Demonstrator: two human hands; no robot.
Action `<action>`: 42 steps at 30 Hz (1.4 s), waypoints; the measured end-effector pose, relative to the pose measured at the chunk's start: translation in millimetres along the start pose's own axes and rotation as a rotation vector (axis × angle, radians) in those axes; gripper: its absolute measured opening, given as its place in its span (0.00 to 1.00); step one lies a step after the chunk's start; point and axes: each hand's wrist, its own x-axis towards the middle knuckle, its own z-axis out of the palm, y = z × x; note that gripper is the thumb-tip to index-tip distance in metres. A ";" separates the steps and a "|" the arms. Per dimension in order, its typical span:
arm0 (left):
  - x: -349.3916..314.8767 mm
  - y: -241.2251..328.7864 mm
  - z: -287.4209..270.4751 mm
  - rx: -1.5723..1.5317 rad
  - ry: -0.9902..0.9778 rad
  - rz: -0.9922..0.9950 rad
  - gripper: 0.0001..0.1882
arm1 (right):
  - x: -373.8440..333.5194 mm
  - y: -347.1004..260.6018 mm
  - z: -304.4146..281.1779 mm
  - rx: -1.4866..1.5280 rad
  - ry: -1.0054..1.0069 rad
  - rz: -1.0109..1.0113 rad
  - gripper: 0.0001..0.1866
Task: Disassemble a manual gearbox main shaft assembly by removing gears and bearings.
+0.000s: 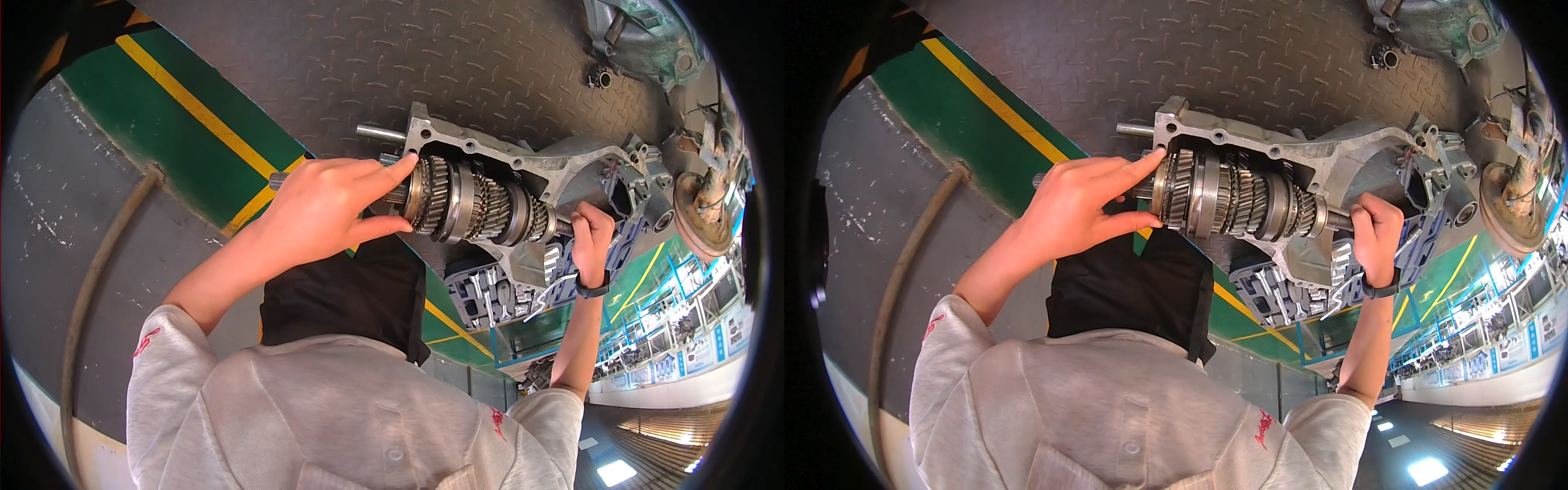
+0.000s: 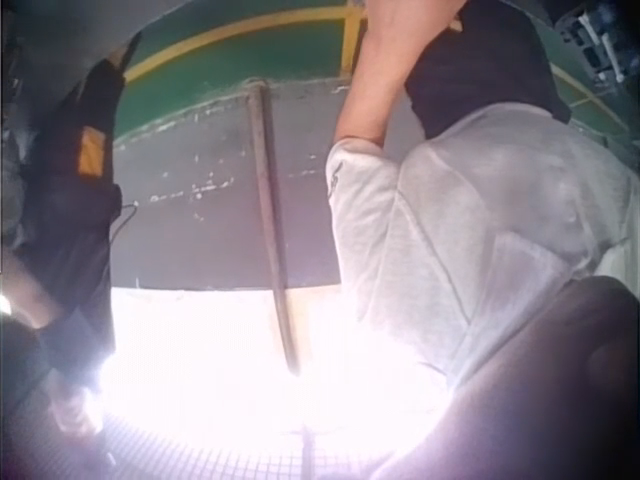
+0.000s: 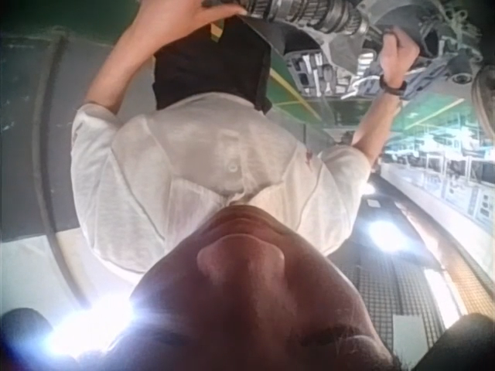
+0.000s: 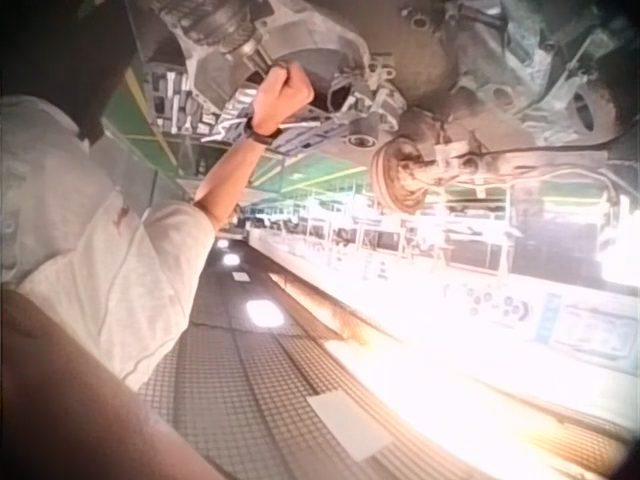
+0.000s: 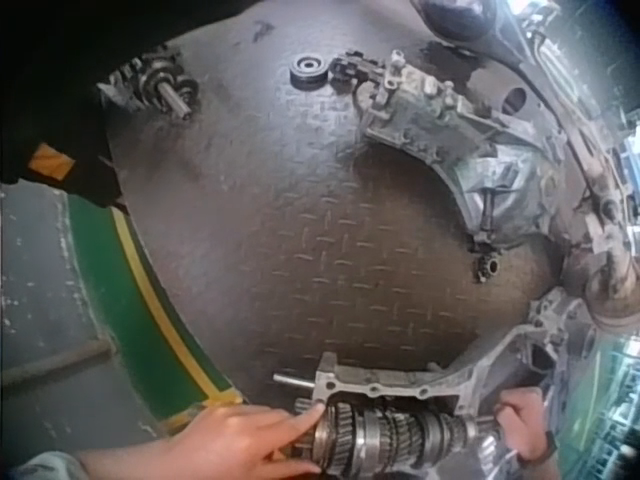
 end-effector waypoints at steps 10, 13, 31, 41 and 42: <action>0.7 4.9 -2.3 0.004 -0.036 -0.064 0.37 | -1.8 8.4 -1.8 -0.019 -0.004 -0.015 0.11; 0.6 6.4 -2.4 0.000 -0.025 -0.073 0.37 | 0.3 1.7 -3.7 -0.019 -0.010 -0.009 0.12; 6.0 21.6 5.0 0.120 -0.099 -0.136 0.35 | -6.3 -36.2 4.6 -0.448 -0.170 0.005 0.13; 13.8 26.9 12.8 0.158 -0.112 -0.189 0.38 | -11.6 -23.3 11.3 -0.464 -0.029 -0.038 0.11; 14.3 29.4 12.0 0.165 -0.096 -0.189 0.40 | -12.4 -24.0 10.3 -0.477 -0.024 -0.042 0.12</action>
